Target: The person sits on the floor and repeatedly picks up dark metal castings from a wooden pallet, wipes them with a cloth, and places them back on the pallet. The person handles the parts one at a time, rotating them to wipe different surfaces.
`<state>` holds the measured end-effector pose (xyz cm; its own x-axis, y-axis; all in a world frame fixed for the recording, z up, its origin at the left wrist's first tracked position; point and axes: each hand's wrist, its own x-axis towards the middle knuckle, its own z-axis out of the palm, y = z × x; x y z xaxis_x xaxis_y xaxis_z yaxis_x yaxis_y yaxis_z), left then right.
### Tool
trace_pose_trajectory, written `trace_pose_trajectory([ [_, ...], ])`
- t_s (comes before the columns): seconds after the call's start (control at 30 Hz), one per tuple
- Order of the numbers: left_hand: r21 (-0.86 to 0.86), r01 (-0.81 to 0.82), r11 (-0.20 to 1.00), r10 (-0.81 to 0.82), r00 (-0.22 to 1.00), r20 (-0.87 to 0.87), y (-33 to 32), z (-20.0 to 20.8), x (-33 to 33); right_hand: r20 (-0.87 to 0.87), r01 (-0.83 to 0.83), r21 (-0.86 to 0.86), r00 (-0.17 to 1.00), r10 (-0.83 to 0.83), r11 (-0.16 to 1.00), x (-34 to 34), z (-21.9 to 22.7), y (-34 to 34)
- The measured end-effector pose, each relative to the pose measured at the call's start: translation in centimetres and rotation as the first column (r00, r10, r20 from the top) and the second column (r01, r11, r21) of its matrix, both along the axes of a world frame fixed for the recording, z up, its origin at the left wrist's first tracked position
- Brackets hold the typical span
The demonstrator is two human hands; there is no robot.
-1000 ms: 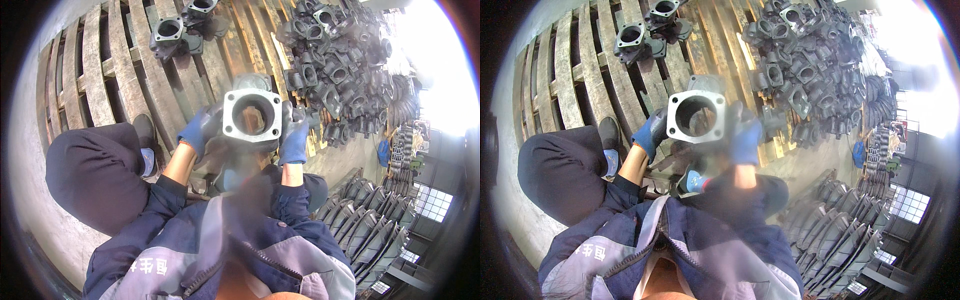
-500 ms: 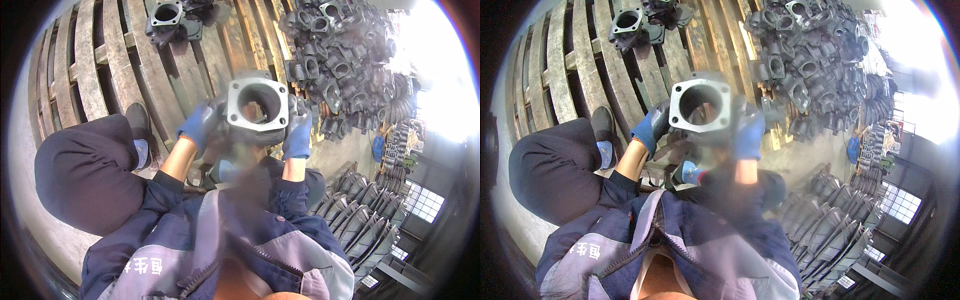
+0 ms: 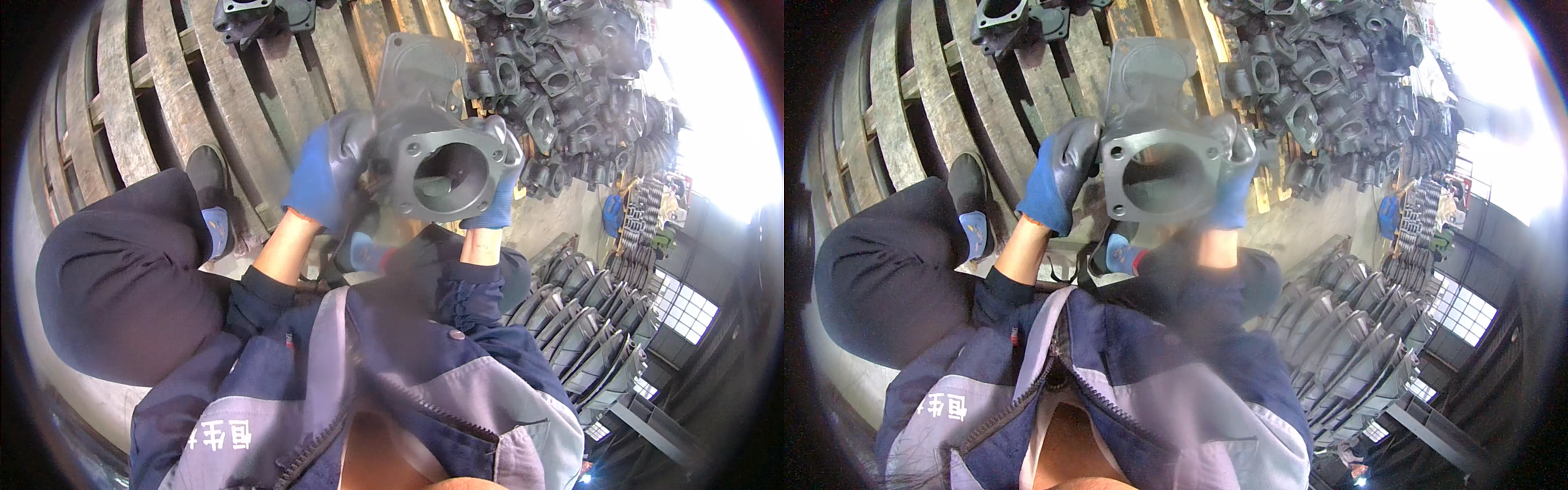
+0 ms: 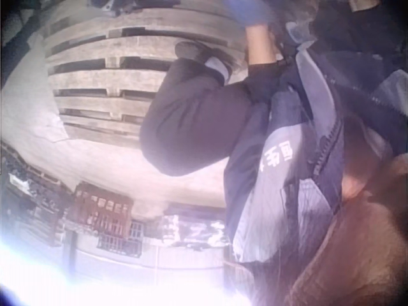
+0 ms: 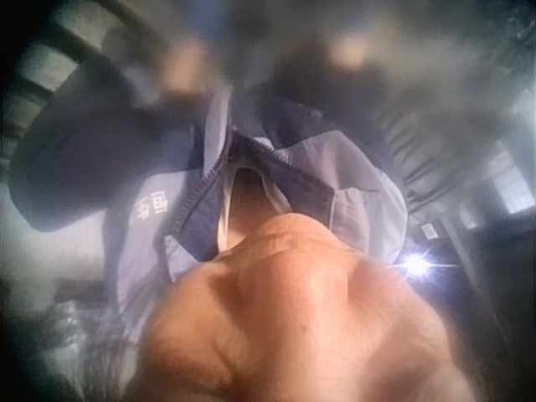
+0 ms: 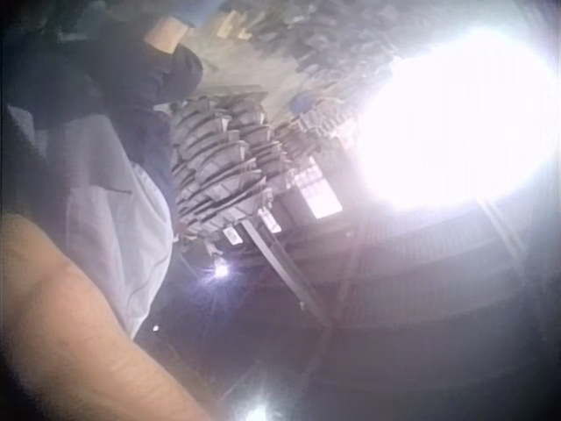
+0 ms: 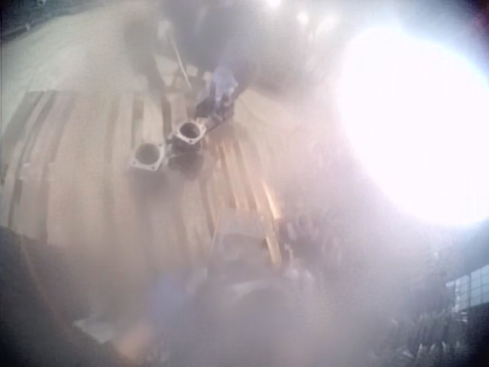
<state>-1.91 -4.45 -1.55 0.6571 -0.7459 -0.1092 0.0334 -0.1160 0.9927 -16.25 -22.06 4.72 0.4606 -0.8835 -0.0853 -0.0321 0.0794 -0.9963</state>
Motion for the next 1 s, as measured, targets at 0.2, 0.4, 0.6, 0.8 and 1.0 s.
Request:
trace_pose_trajectory([
  [0.2, -0.147, -0.065, 0.987, 0.047, 0.991, -0.124, 0.1, -1.0, 0.1, -0.272, -0.047, -0.411, 0.96, -0.074, 0.91, 0.7, 2.4, 2.3],
  [0.4, -0.239, -0.033, 0.97, -0.016, 0.98, -0.199, 0.6, -5.3, -1.0, -0.339, -0.098, -0.721, 0.913, -0.226, 0.686, 2.4, 4.5, 4.5],
  [0.6, -0.164, -0.093, 0.982, 0.08, 0.993, -0.086, 1.0, -7.1, -2.0, -0.38, -0.2, -0.739, 0.913, -0.152, 0.644, 1.7, 5.2, 5.0],
  [0.8, -0.097, -0.021, 0.995, 0.008, 0.991, -0.132, 0.3, -1.7, -0.4, -0.194, 0.017, -0.448, 0.974, -0.116, 0.894, 1.5, 3.6, 3.2],
  [1.0, -0.079, -0.084, 0.993, 0.087, 0.996, 0.023, 0.1, 3.6, -0.1, -0.12, 0.092, -0.071, 0.988, -0.1, 0.993, 1.1, 2.7, 2.3],
])
